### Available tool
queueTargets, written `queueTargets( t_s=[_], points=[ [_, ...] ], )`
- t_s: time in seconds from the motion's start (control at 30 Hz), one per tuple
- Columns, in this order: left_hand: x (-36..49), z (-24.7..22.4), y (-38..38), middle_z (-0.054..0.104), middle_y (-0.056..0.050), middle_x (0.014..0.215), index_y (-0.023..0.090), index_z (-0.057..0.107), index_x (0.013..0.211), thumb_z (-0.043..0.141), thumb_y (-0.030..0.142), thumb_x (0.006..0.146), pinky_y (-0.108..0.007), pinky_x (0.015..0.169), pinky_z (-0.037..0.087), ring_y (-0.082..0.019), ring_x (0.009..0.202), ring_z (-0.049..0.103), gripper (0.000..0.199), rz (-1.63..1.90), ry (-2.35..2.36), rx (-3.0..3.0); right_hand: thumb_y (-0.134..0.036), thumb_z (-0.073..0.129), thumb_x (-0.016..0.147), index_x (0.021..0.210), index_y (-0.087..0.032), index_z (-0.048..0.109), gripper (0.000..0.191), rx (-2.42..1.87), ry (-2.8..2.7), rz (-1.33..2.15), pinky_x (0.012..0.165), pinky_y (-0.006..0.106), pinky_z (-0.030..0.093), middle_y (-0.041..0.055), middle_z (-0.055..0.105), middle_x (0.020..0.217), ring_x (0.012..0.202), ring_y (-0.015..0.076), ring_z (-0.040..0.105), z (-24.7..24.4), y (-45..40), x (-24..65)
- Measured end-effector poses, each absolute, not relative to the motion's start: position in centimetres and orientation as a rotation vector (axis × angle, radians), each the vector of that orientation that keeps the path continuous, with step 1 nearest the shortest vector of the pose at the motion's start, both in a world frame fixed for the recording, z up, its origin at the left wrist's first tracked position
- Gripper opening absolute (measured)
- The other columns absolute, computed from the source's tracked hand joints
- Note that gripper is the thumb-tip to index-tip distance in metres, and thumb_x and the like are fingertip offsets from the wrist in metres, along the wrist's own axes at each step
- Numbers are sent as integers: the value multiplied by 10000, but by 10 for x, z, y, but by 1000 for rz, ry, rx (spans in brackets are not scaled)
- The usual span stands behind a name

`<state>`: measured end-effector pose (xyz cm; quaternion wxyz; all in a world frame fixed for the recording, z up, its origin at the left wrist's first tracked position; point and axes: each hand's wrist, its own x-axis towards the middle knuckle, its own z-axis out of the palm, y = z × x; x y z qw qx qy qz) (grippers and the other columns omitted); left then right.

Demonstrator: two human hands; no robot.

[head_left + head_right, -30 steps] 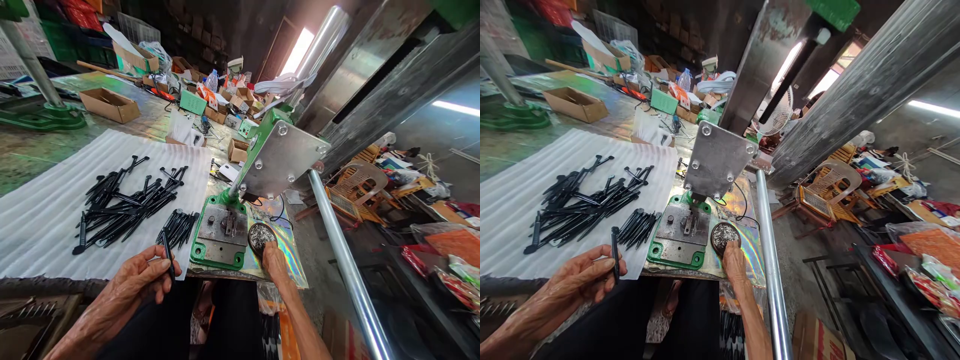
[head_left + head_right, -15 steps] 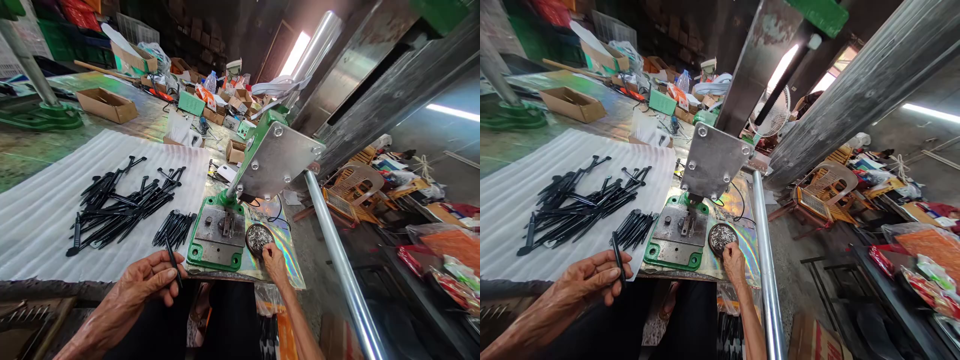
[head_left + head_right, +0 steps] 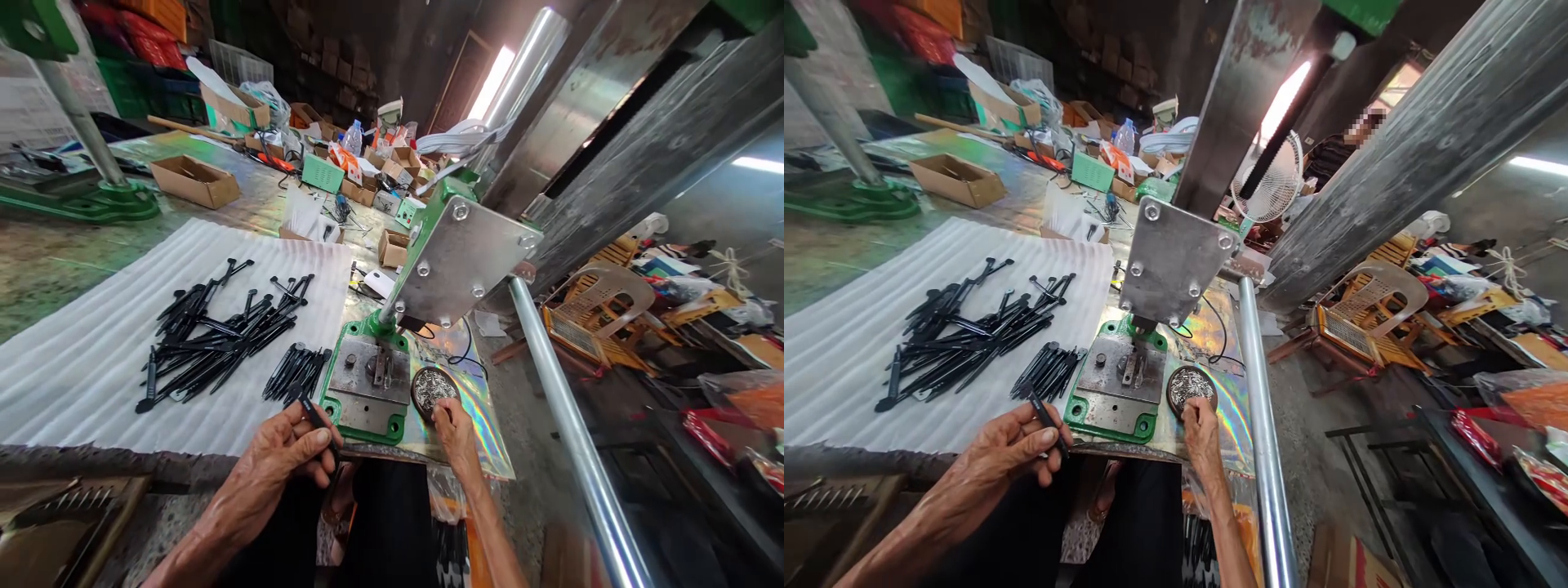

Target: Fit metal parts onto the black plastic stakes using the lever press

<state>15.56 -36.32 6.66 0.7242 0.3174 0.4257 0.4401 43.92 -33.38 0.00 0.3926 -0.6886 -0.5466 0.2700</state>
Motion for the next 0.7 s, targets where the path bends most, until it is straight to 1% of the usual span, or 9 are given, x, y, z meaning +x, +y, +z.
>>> queueTargets(
  t_s=[0.17,0.23,0.3,0.37,0.47,0.6,0.7],
  points=[
    [170,67,-359,668,-46,782,138,576,783,776,361,669,-204,475,513,-112,558,598,321,1039,891,561,-439,460,891,820,-206,538,255,-1581,-1474,952,492,248,346,-21,466,629,533,140,422,39,-367,379],
    [175,67,-358,668,-43,783,139,567,782,778,359,668,-208,465,517,-113,551,603,325,1064,865,525,-428,432,928,864,-211,506,238,-1453,-1512,1171,486,234,336,-23,442,672,546,128,402,54,-377,359],
    [178,66,-358,664,-36,773,135,568,769,783,357,661,-204,455,514,-109,540,602,327,1072,855,501,-411,404,951,883,-215,469,217,-1367,-1553,1288,491,228,337,-24,414,702,566,125,385,67,-383,344],
    [180,66,-359,658,-30,755,128,568,748,790,361,650,-196,445,507,-101,526,595,337,1079,859,479,-381,387,958,877,-215,450,195,-1348,-1632,1255,500,231,337,-22,404,710,584,130,379,77,-386,336],
    [181,67,-359,649,-22,719,130,556,734,806,376,623,-190,428,498,-99,510,588,369,1086,863,447,-322,363,958,858,-210,445,171,-1355,-1773,1116,526,244,337,-16,420,705,602,138,397,85,-386,330],
    [181,67,-361,619,1,644,142,531,739,826,386,590,-184,411,488,-105,494,584,411,1080,858,433,-291,328,960,864,-209,443,172,-1378,-1870,1025,578,256,358,-5,463,729,637,148,447,84,-387,329],
    [181,67,-363,602,10,615,142,526,748,820,402,595,-183,414,487,-106,494,584,421,1076,848,440,-283,306,960,875,-213,438,172,-1394,-1915,974,594,262,363,5,490,758,671,159,478,80,-388,329]
  ],
)
